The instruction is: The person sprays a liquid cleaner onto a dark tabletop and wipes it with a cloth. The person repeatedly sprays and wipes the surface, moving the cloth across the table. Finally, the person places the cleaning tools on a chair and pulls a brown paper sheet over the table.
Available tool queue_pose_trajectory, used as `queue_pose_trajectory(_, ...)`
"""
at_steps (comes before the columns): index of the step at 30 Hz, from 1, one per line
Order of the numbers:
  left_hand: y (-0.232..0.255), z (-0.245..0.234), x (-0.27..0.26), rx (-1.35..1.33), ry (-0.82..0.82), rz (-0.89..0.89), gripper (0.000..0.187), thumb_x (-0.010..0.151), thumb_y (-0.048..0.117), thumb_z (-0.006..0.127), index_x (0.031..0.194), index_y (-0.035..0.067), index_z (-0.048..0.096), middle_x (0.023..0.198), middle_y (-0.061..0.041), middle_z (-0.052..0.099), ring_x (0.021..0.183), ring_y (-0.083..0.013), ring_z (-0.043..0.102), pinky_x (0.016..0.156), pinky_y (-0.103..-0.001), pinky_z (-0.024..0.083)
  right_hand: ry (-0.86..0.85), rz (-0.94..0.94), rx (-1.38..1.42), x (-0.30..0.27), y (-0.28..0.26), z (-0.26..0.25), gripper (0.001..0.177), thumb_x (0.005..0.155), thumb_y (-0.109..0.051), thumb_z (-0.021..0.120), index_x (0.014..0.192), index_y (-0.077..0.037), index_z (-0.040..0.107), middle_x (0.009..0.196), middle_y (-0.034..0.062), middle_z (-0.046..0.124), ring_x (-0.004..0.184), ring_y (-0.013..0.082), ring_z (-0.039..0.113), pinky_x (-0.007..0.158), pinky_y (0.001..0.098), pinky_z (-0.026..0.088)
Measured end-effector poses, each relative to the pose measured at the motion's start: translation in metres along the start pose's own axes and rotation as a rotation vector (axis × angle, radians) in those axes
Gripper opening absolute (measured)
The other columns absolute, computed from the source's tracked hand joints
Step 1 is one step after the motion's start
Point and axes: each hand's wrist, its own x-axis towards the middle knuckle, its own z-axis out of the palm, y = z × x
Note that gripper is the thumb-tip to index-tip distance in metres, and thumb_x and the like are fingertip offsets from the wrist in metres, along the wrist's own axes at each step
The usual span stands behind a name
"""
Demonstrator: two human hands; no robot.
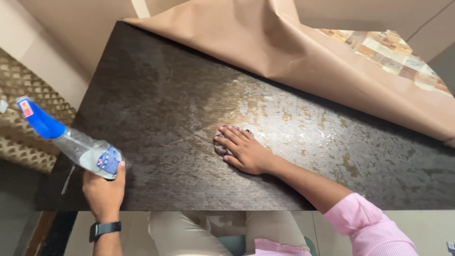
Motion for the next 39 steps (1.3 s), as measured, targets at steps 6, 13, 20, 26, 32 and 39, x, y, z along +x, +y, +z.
queue_pose_trajectory(6,-0.004,0.001,-0.001,0.041,-0.029,-0.015,0.046,0.091,0.028,0.083,0.12,-0.003,0.067,0.122,-0.023,0.068,0.113,-0.0413,0.067,0.1,-0.047,0.053,-0.05,0.013,0.011,-0.009,0.008,-0.01,0.065,0.103,-0.043,0.045,0.159,-0.012,0.032,0.17,0.019,0.019,0.157,0.0377,0.016,0.124,0.0523,0.014)
queue_pose_trajectory(13,-0.01,0.004,-0.002,0.093,-0.039,-0.015,0.046,0.094,0.03,0.083,0.122,-0.003,0.068,0.119,-0.023,0.068,0.113,-0.0403,0.068,0.101,-0.047,0.054,-0.114,0.058,0.014,0.006,0.034,-0.012,0.068,0.103,-0.047,0.042,0.162,-0.016,0.027,0.171,0.017,0.015,0.157,0.0386,0.012,0.123,0.0562,0.01)
queue_pose_trajectory(20,-0.016,0.008,-0.004,0.107,-0.056,-0.058,0.046,0.094,0.033,0.084,0.119,-0.002,0.069,0.114,-0.021,0.069,0.107,-0.0389,0.069,0.098,-0.047,0.055,0.021,0.186,-0.053,0.039,0.099,-0.017,0.069,0.103,-0.051,0.038,0.162,-0.017,0.028,0.171,0.0169,0.019,0.157,0.0386,0.016,0.124,0.0573,0.01)
queue_pose_trajectory(26,-0.034,0.013,-0.01,0.125,-0.029,0.013,0.045,0.096,0.033,0.084,0.121,-0.001,0.068,0.117,-0.02,0.07,0.108,-0.0373,0.069,0.099,-0.044,0.055,0.098,0.259,-0.076,0.054,0.159,-0.024,0.067,0.103,-0.049,0.041,0.161,-0.017,0.031,0.169,0.018,0.021,0.155,0.0389,0.02,0.123,0.057,0.014)
queue_pose_trajectory(32,-0.051,0.014,-0.01,0.171,-0.02,0.064,0.054,0.09,0.031,0.085,0.129,-0.001,0.065,0.124,-0.022,0.07,0.115,-0.0389,0.069,0.107,-0.044,0.053,0.156,0.318,-0.053,0.049,0.198,-0.026,0.065,0.103,-0.047,0.045,0.16,-0.018,0.034,0.17,0.0142,0.025,0.156,0.0367,0.024,0.124,0.0547,0.02)
queue_pose_trajectory(39,-0.099,0.037,0.0,-0.066,-0.091,0.146,0.056,0.089,0.025,0.081,0.132,-0.004,0.06,0.128,-0.021,0.066,0.121,-0.0361,0.064,0.12,-0.041,0.047,0.154,0.338,-0.113,0.022,0.188,-0.021,0.066,0.104,-0.047,0.046,0.161,-0.015,0.032,0.17,0.0183,0.02,0.156,0.0408,0.019,0.123,0.0577,0.015)
